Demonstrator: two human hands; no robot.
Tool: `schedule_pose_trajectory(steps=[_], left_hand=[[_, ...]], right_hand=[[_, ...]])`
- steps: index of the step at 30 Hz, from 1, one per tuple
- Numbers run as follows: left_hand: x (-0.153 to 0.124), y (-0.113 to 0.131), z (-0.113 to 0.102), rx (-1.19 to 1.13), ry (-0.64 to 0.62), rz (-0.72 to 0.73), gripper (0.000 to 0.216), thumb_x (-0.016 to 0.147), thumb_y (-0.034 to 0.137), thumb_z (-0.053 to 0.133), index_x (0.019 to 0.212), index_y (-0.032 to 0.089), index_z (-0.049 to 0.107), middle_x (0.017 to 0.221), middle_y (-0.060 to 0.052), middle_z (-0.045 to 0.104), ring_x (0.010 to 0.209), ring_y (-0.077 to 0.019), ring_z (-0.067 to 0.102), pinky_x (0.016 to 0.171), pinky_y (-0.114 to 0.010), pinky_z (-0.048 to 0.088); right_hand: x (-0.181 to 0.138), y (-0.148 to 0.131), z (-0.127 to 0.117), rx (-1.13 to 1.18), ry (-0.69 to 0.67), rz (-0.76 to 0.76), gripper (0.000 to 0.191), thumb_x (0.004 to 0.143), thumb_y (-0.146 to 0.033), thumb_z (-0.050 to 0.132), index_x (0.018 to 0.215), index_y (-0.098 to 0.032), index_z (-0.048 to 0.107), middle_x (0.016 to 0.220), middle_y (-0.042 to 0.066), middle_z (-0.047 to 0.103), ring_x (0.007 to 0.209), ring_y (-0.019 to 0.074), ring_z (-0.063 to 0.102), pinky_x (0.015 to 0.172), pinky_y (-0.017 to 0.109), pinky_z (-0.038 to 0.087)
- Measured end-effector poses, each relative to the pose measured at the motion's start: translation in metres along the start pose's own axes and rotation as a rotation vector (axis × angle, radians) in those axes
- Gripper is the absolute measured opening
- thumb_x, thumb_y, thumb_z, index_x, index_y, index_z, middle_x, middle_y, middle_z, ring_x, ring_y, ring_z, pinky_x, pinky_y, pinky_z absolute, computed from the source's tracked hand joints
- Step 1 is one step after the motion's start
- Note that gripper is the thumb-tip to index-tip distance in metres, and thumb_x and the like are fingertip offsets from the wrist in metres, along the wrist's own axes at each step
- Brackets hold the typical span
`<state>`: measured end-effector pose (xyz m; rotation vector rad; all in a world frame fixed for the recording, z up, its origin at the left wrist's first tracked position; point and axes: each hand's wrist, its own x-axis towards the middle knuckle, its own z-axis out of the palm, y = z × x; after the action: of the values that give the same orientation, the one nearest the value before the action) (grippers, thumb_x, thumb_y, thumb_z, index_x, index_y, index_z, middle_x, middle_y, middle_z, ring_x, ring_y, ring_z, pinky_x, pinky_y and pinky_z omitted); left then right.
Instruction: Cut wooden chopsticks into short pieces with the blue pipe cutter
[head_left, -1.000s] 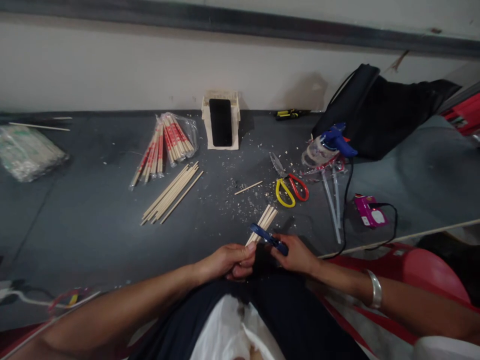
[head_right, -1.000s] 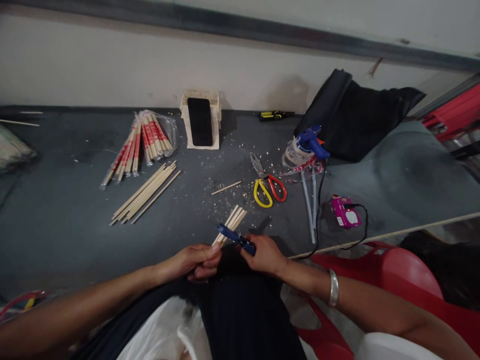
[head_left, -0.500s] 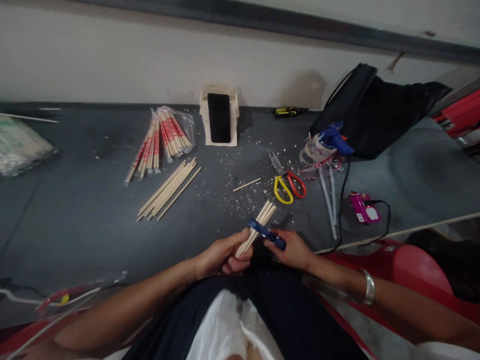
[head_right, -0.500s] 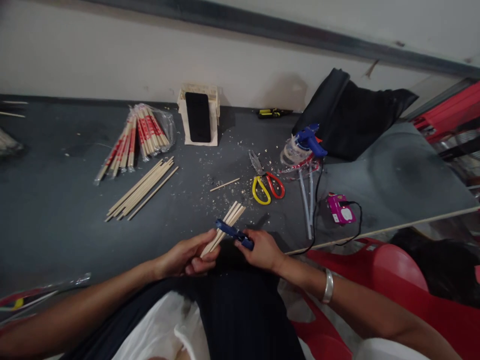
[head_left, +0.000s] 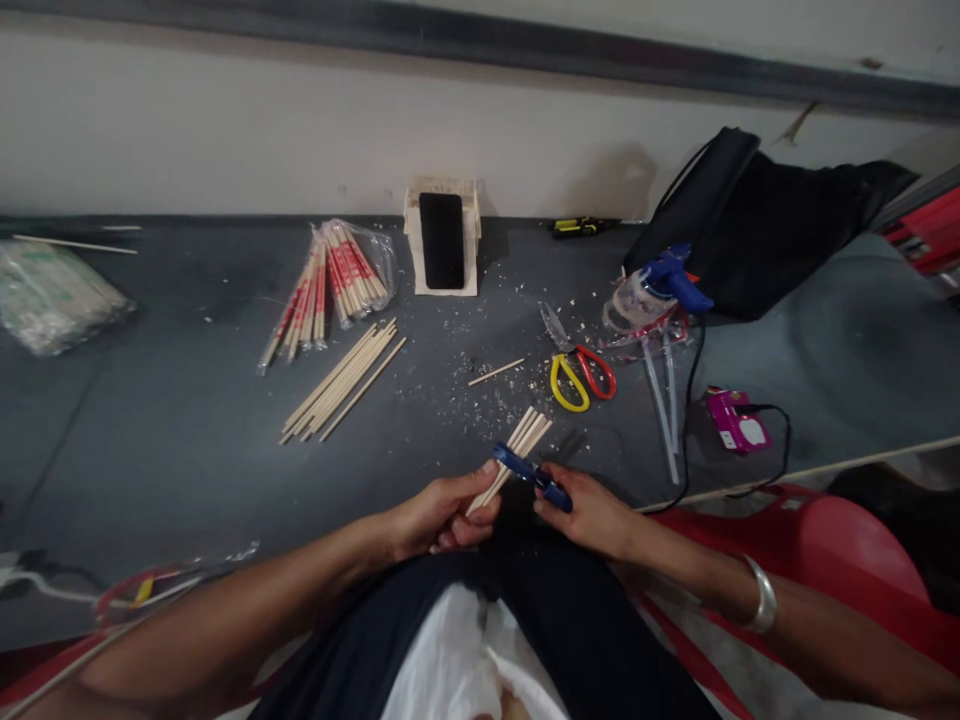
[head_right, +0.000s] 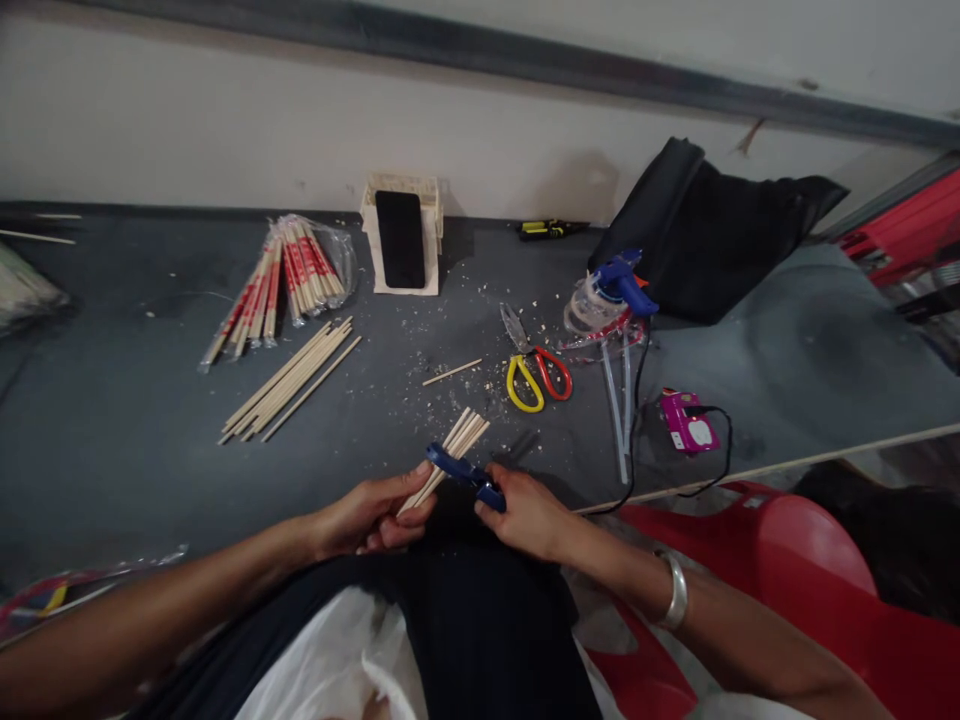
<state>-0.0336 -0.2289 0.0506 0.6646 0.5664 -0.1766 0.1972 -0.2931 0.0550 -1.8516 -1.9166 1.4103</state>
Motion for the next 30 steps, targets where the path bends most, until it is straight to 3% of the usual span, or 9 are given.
schedule_pose_trajectory(steps=[8,19,21,23,27,30], left_hand=[[-0.005,0.002,0.006,0.068,0.085,0.040,0.079,0.066,0.103,0.038,0.066,0.024,0.036,0.045,0.010,0.025,0.041,-0.0072,0.011,0.042,-0.030,0.002],[-0.009,0.003,0.011,0.108,0.133,0.097,0.079,0.066,0.103,0.036,0.062,0.024,0.036,0.045,0.008,0.029,0.041,-0.0067,0.017,0.042,-0.029,0.008],[-0.009,0.003,0.011,0.122,0.138,0.094,0.080,0.065,0.103,0.036,0.062,0.023,0.036,0.045,0.008,0.030,0.041,-0.0064,0.018,0.042,-0.029,0.009],[-0.009,0.003,0.012,0.132,0.132,0.083,0.081,0.064,0.104,0.035,0.062,0.023,0.036,0.045,0.009,0.028,0.041,-0.0061,0.017,0.042,-0.029,0.009],[-0.008,0.003,0.011,0.136,0.158,0.079,0.081,0.063,0.104,0.036,0.062,0.023,0.035,0.045,0.009,0.027,0.042,-0.0064,0.017,0.044,-0.030,0.008],[-0.007,0.001,0.009,0.129,0.175,0.089,0.081,0.064,0.104,0.034,0.063,0.023,0.036,0.045,0.008,0.029,0.043,-0.0070,0.019,0.046,-0.030,0.010]], right_hand=[[-0.003,-0.008,-0.001,0.211,-0.089,0.060,0.028,0.066,-0.010,0.054,0.091,-0.023,0.056,0.079,-0.002,0.062,0.075,0.0167,0.059,0.072,0.028,0.046],[-0.009,-0.016,-0.006,0.334,-0.113,0.016,0.057,0.062,-0.006,0.053,0.117,-0.019,0.064,0.106,0.004,0.071,0.103,0.0222,0.065,0.097,0.035,0.049],[-0.007,-0.011,-0.002,0.330,-0.089,-0.017,0.056,0.062,-0.006,0.054,0.116,-0.020,0.064,0.107,0.004,0.072,0.107,0.0232,0.065,0.101,0.036,0.047],[-0.004,-0.005,0.004,0.303,-0.063,-0.013,0.051,0.063,-0.006,0.055,0.111,-0.020,0.065,0.101,0.003,0.072,0.099,0.0220,0.066,0.094,0.034,0.050],[0.002,0.003,0.016,0.176,0.016,0.041,0.029,0.068,-0.010,0.058,0.094,-0.021,0.066,0.082,0.001,0.069,0.075,0.0178,0.063,0.072,0.027,0.049],[0.003,0.000,0.019,0.125,0.093,-0.001,0.012,0.079,-0.022,0.061,0.090,-0.022,0.065,0.081,0.001,0.069,0.075,0.0180,0.063,0.074,0.028,0.049]])
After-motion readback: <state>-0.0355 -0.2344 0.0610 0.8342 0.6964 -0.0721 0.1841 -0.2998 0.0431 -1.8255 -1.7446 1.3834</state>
